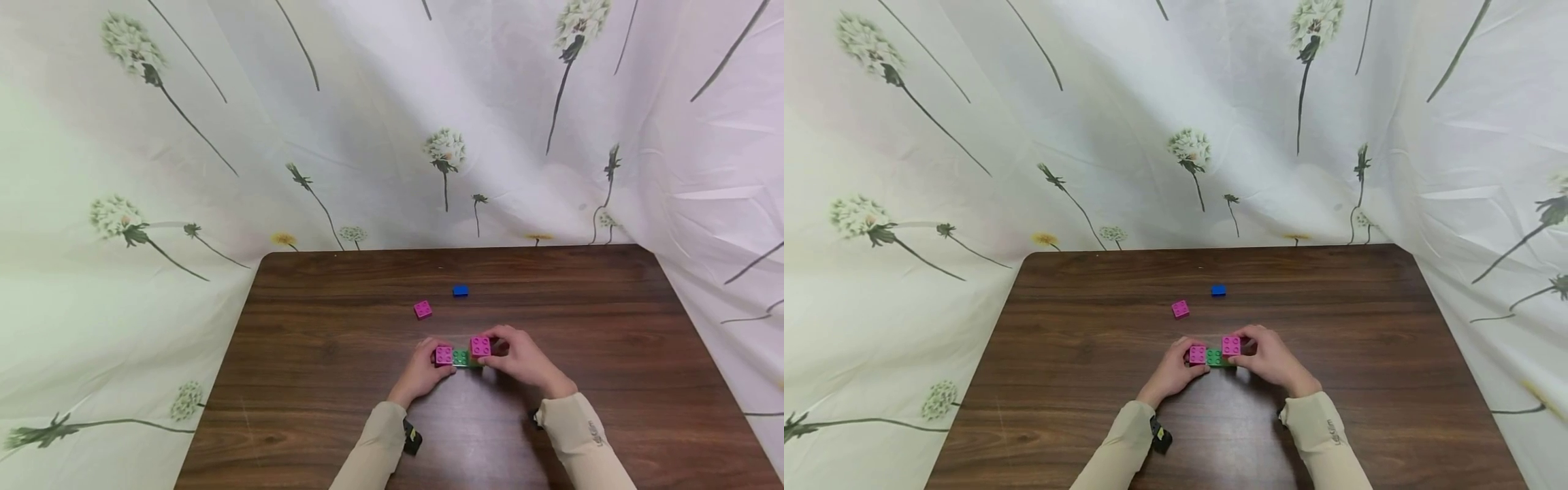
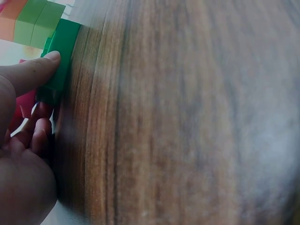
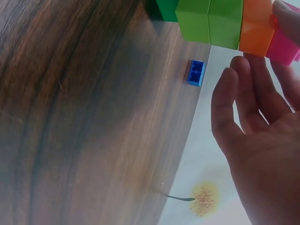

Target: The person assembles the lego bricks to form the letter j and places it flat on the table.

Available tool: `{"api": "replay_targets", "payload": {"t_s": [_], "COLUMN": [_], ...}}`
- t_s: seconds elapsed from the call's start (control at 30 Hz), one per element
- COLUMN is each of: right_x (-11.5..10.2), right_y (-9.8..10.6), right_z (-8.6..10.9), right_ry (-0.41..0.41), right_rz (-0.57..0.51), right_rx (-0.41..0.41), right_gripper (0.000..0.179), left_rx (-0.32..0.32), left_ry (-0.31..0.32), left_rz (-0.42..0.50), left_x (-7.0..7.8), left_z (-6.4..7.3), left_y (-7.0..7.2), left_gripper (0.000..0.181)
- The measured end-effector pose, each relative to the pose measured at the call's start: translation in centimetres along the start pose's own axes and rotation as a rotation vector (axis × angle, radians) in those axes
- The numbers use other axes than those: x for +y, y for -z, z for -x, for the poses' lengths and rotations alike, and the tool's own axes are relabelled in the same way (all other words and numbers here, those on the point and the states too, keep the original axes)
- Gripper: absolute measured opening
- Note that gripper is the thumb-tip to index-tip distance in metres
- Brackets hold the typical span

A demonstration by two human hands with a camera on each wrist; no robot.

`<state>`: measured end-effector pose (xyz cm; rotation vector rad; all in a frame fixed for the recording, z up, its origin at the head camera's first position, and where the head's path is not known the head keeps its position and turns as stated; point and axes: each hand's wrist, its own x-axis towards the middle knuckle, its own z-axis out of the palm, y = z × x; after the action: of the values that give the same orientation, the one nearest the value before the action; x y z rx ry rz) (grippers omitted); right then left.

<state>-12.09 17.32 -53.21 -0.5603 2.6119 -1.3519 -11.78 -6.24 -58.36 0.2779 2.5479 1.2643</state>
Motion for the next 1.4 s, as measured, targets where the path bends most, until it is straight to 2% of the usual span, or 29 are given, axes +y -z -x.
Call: {"api": "replay_targets", "payload": {"t_s": [0.23, 0.37, 0.9, 1.17, 1.4], "right_x": [-0.4, -0.7, -2.9, -3.7, -3.3], "right_y": [0.1, 0.3, 0.9, 1.1, 0.8], "right_z": [-0.2, -0.3, -1.0, -1.5, -1.5], "right_ry": [0.033, 0.024, -0.078, -0.104, -0.140], "right_rz": [0.092, 0.149, 0.340, 0.377, 0.357], "right_rx": [-0.003, -0.012, -0.093, -0.110, -0.102], "right_gripper": [0.031, 0.029, 0.032, 0.028, 0.036], "left_rx": [0.003, 0.002, 0.006, 0.006, 0.006], "left_ry": [-0.002, -0.002, 0.000, -0.009, -0.009], "left_rz": [-0.008, -0.011, -0.012, -0.014, -0.002], "left_x": [0.0, 0.0, 0.0, 0.0, -0.1], "left_z": [0.1, 0.1, 0.1, 0.1, 0.1], "left_y": [0.1, 0.0, 0.0, 0.0, 0.1], "left_gripper": [0.040, 0.040, 0.039, 0.039, 0.039]}}
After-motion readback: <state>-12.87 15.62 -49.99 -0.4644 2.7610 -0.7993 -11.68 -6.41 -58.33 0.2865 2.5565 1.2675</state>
